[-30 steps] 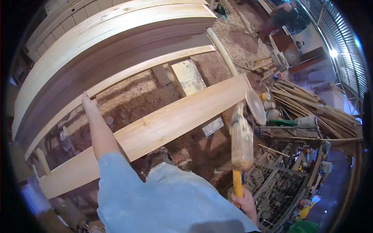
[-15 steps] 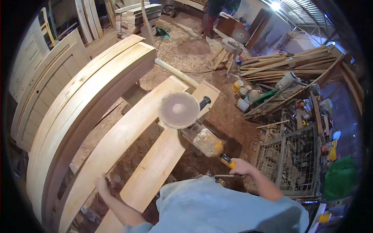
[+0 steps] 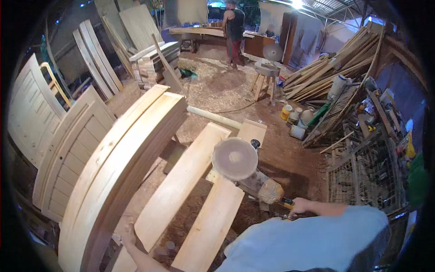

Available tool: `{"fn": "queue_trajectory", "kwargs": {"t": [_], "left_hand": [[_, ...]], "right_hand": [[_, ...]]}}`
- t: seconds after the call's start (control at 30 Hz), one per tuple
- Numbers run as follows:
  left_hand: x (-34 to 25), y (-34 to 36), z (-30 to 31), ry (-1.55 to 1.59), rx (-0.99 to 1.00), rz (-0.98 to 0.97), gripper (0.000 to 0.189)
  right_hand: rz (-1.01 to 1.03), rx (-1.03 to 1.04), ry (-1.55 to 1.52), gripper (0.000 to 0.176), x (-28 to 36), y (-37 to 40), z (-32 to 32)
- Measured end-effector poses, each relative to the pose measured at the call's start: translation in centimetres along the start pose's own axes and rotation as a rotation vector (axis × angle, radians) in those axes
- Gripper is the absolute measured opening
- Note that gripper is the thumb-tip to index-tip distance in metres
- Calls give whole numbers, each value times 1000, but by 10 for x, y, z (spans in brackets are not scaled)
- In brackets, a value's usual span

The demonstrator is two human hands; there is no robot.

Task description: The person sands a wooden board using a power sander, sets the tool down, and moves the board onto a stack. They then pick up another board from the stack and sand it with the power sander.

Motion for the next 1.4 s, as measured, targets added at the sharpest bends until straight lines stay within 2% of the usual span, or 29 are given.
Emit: {"fn": "queue_trajectory", "kwargs": {"t": [0.03,0.07,0.13,0.17,0.23,0.3,0.33,0.43,0.47,0.53,0.57,0.63,0.67,0.73,0.83,0.9,0.97,1.03,1.13,1.17,1.23,1.27,1.33,1.37,1.4], "left_hand": [[9,-11,-9,88,22,-63,85],[-6,0,4,88,11,-62,85],[-87,68,49,-28,137,-2,86],[-93,79,45,-35,125,-5,86],[-97,93,43,13,-95,-21,83],[-118,112,50,-63,-80,4,81],[-113,114,46,-100,-72,28,81],[-72,110,5,-112,-8,216,80],[-79,121,2,-112,-10,227,80],[-93,149,4,42,-124,309,79],[-106,166,-1,31,-122,313,79],[-141,202,-5,-99,-349,289,79],[-156,220,-9,-100,-353,299,79],[-184,251,-20,-38,-229,192,82],[-219,296,-36,-45,-183,105,85],[-250,332,-42,60,-206,162,84],[-255,350,-51,164,-239,219,82],[-249,356,-74,-133,-143,39,81],[-261,365,-67,-180,-59,-36,74],[-259,364,-65,-196,-58,-40,74],[-249,356,-76,-440,102,-114,67],[-250,349,-78,-452,96,-128,67],[-245,343,-76,-238,-71,-73,42],[-250,335,-82,-547,-66,-307,39],[-245,332,-87,-549,-70,-311,39]], "right_hand": [[17,-7,-10,42,6,-3,5],[2,6,63,44,8,-4,16],[-1,-29,196,44,-5,-22,42],[10,-31,186,44,-2,-24,55],[51,97,151,38,6,-22,83],[78,132,246,35,7,-39,102],[97,174,359,32,7,-49,105],[99,210,331,31,11,-63,128],[105,214,341,31,8,-74,132],[302,155,545,31,8,-96,132],[305,167,542,31,5,-99,132],[335,202,499,33,13,-102,148],[343,204,506,33,13,-108,154],[394,219,503,35,11,-122,152],[488,241,521,38,18,-130,161],[471,260,499,38,18,-137,161],[461,275,479,38,12,-148,157],[575,260,506,39,7,-157,145],[483,354,332,39,18,-130,165],[487,363,318,39,15,-132,161],[586,375,326,43,14,-141,152],[589,370,307,43,10,-147,148],[641,234,274,55,3,-149,133],[610,235,194,56,1,-139,132],[612,231,189,56,0,-140,133]]}}
Point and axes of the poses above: each hand's wrist, its own y-axis away from the middle knuckle, its own z-axis out of the back of the hand, x = y × z, the point moved 5 cm from there along -y, towards the middle knuckle, and after that the axes turned 5 degrees about -x, right-handed, at the moved point
